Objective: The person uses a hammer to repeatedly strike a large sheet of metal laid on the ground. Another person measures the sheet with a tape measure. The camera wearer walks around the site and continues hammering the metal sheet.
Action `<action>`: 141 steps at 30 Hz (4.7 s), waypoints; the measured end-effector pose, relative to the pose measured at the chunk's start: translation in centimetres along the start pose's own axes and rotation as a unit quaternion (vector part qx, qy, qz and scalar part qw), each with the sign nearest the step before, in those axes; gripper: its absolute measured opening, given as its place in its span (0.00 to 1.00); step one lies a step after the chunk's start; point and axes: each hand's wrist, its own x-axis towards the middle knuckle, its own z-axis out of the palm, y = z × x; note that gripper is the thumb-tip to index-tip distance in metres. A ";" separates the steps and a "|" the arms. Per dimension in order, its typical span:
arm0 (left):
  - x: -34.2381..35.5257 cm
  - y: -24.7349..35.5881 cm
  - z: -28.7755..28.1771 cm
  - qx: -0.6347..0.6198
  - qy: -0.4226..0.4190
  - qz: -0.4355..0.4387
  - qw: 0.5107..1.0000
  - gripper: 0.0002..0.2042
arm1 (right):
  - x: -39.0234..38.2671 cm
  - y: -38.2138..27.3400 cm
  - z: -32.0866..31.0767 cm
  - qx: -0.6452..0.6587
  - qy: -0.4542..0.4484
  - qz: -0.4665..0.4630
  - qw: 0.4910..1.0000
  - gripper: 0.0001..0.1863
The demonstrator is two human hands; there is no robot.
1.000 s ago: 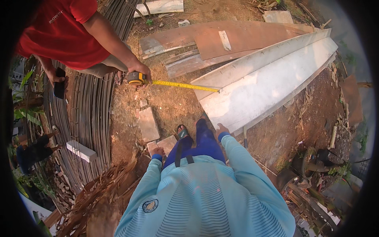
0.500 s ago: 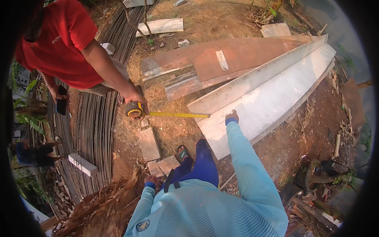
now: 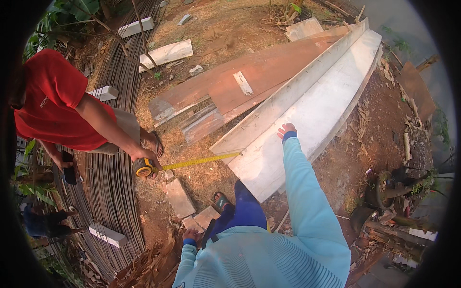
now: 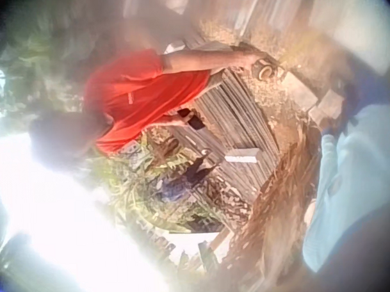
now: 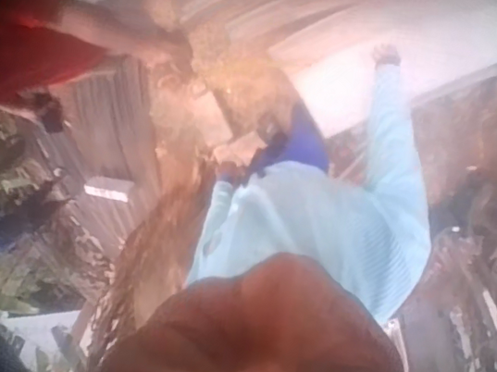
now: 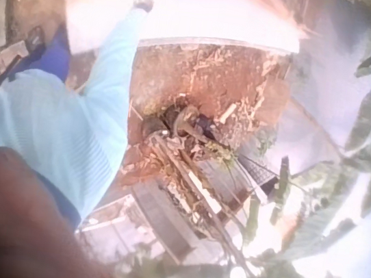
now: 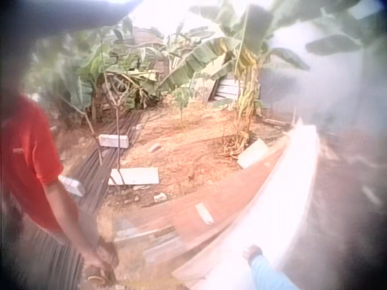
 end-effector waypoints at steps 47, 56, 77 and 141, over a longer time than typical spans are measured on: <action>7.0 29.8 31.5 0.520 -0.059 0.529 0.668 0.37 | -7.0 22.7 -26.9 -0.584 0.108 0.104 0.798 0.33; 7.3 31.2 35.3 0.643 -0.058 0.473 0.600 0.26 | -8.0 21.7 -23.9 -0.534 0.085 0.069 0.838 0.29; -6.5 21.2 35.8 0.724 -0.182 0.460 0.480 0.15 | -22.9 29.7 -22.1 -0.219 0.379 -0.006 0.899 0.23; -5.2 19.8 36.5 0.753 -0.157 0.369 0.521 0.13 | -21.5 31.4 -25.8 0.288 0.257 0.178 0.905 0.13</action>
